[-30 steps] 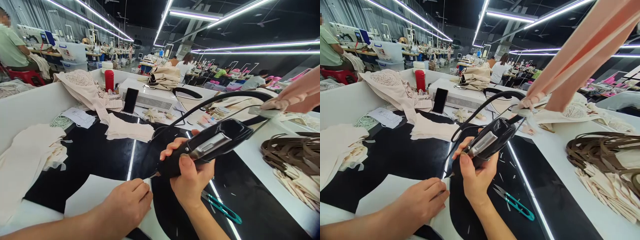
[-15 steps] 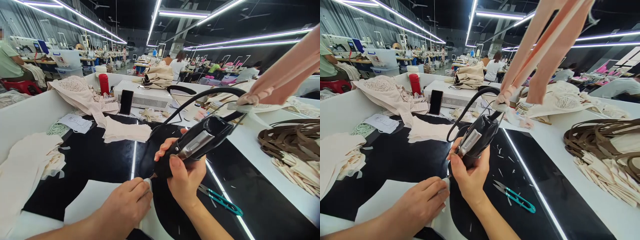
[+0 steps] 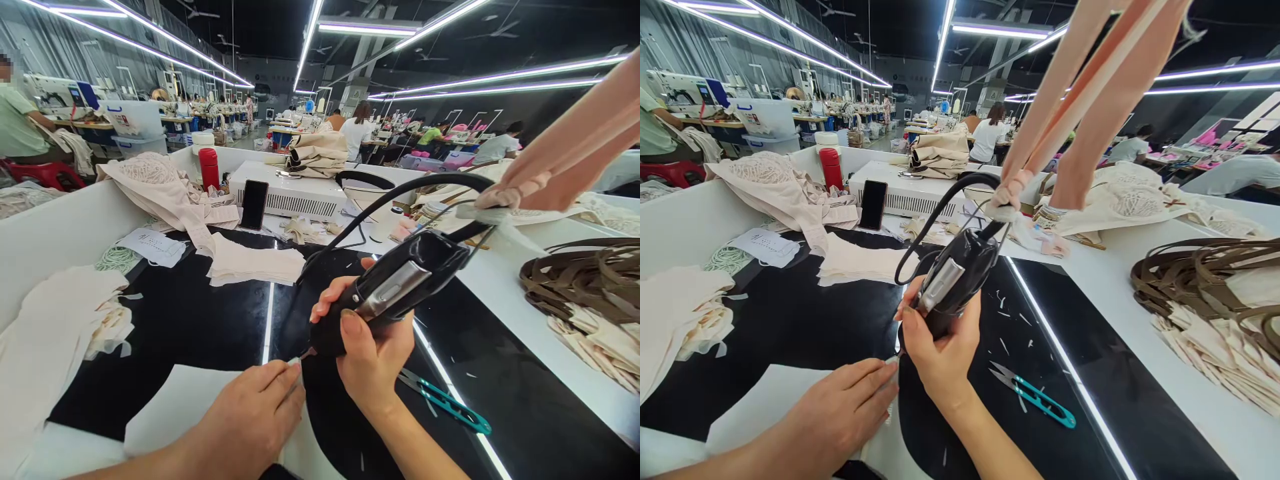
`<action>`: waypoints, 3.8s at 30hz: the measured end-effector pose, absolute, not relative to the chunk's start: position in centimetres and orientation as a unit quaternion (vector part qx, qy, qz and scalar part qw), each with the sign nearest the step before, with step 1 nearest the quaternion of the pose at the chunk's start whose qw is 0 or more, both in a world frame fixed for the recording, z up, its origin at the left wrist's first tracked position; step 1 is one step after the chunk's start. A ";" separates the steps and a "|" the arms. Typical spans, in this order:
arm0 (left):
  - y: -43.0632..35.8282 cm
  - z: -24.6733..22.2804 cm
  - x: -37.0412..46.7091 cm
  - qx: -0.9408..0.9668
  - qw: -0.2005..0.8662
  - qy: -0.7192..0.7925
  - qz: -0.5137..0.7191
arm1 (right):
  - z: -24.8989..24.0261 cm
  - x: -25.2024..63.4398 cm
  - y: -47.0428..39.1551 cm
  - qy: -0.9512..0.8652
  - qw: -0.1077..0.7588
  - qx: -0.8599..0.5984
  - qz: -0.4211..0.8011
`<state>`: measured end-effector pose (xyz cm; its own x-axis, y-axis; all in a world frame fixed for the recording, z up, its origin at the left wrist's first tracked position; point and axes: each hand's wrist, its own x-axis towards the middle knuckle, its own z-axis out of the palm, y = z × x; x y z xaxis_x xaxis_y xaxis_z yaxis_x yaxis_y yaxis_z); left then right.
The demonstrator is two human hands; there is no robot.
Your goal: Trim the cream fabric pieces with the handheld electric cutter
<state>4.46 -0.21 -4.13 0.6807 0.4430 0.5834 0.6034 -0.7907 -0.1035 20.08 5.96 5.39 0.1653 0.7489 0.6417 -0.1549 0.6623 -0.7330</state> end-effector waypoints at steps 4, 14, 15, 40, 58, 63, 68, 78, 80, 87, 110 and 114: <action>-0.1 -4.0 4.5 -0.910 0.141 -0.282 -0.270 | 5.5 20.0 6.0 -0.558 0.718 -0.264 0.321; -0.1 -4.1 4.6 -0.907 0.153 -0.282 -0.272 | 5.8 20.0 5.8 -0.547 0.726 -0.260 0.325; -0.1 -4.1 4.6 -0.906 0.156 -0.283 -0.272 | 5.8 19.9 5.8 -0.550 0.724 -0.257 0.328; -0.3 -4.6 4.7 -0.907 0.157 -0.295 -0.256 | 5.7 19.5 5.7 -0.543 0.733 -0.237 0.334; -0.2 -4.1 4.8 -0.900 0.141 -0.315 -0.265 | 5.3 18.8 5.3 -0.535 0.729 -0.203 0.377; -0.3 -3.8 5.0 -0.888 0.152 -0.322 -0.289 | 5.1 18.8 5.6 -0.537 0.732 -0.208 0.364; -0.4 -4.0 5.0 -0.893 0.149 -0.329 -0.267 | 5.2 18.9 5.6 -0.541 0.732 -0.214 0.354; -0.1 -2.5 4.7 -0.905 0.154 -0.304 -0.253 | 5.4 18.5 5.6 -0.552 0.725 -0.244 0.332; 0.0 -2.2 4.2 -0.916 0.133 -0.297 -0.233 | 6.0 18.8 5.5 -0.549 0.727 -0.248 0.330; 2.8 -1.4 1.3 -0.899 0.108 -0.383 -0.181 | 7.7 21.0 3.8 -0.553 0.714 -0.293 0.314; 0.5 -0.1 3.8 -0.931 0.001 -0.262 -0.253 | 6.0 22.2 1.9 -0.525 0.735 -0.266 0.336; 0.6 -0.1 3.7 -0.931 0.009 -0.281 -0.234 | 5.8 22.7 1.9 -0.524 0.737 -0.284 0.317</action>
<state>3.68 0.62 -0.06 0.7332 0.5187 0.4398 0.5268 -0.8422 0.1151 22.74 1.86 5.85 0.2484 0.7657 0.5932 -0.1707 0.6375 -0.7513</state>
